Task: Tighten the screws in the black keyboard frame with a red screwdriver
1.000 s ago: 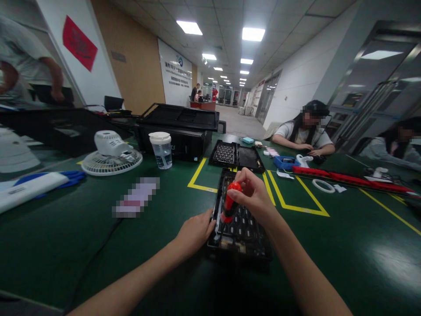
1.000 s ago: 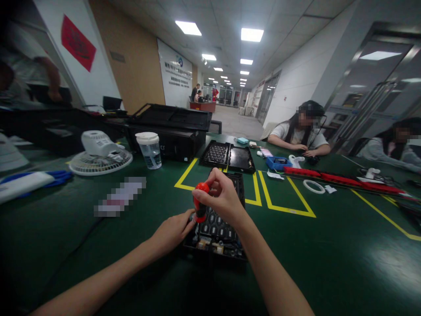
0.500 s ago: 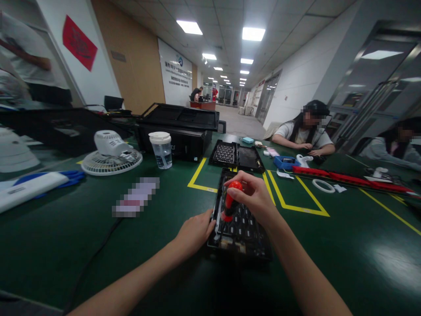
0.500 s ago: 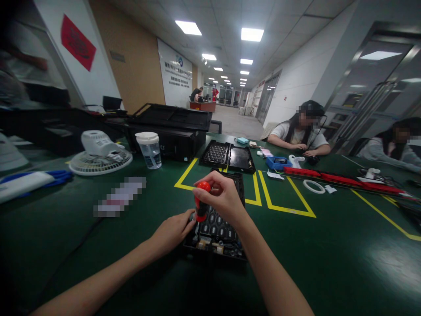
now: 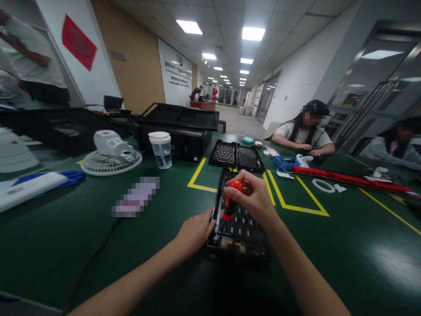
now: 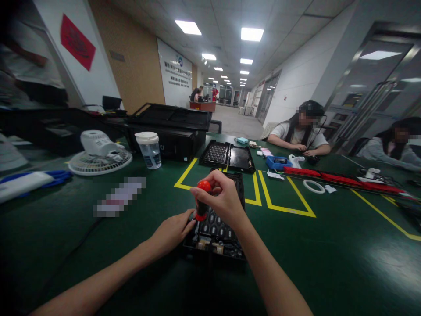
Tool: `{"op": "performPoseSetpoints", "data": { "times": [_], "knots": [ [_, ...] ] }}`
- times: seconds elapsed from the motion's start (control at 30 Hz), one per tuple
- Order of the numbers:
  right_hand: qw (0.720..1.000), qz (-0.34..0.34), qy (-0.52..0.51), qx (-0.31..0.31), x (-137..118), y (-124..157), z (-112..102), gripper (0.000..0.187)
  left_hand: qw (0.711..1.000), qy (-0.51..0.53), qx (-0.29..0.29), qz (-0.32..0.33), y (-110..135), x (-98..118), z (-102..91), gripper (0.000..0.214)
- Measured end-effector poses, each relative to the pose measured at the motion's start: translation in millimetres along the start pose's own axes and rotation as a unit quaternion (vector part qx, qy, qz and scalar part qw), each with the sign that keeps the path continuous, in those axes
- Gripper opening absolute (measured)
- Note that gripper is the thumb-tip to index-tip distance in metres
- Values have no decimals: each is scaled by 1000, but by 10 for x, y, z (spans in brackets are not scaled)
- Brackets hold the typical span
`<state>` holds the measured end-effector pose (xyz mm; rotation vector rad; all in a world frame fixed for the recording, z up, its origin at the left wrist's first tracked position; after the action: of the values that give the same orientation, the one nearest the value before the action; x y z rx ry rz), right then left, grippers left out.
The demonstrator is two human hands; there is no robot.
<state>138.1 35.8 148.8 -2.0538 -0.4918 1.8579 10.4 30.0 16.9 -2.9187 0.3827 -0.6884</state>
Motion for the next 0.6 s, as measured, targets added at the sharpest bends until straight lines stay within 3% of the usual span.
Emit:
{"op": "performPoseSetpoints", "data": {
  "times": [0.6],
  "knots": [
    [996, -44, 61, 52, -71, 25, -11, 27, 999, -1, 27, 29, -1, -13, 13, 34]
  ]
}}
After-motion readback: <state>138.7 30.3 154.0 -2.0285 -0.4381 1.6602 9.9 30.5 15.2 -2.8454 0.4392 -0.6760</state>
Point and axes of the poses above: each hand's wrist, its own y-axis away from the middle knuckle, its own z-axis out of the palm, x = y × z, the point moved 6 cm from there along -y, towards the middle knuckle, and after that the axes turned 13 degrees about x, right-handed, at the moved point
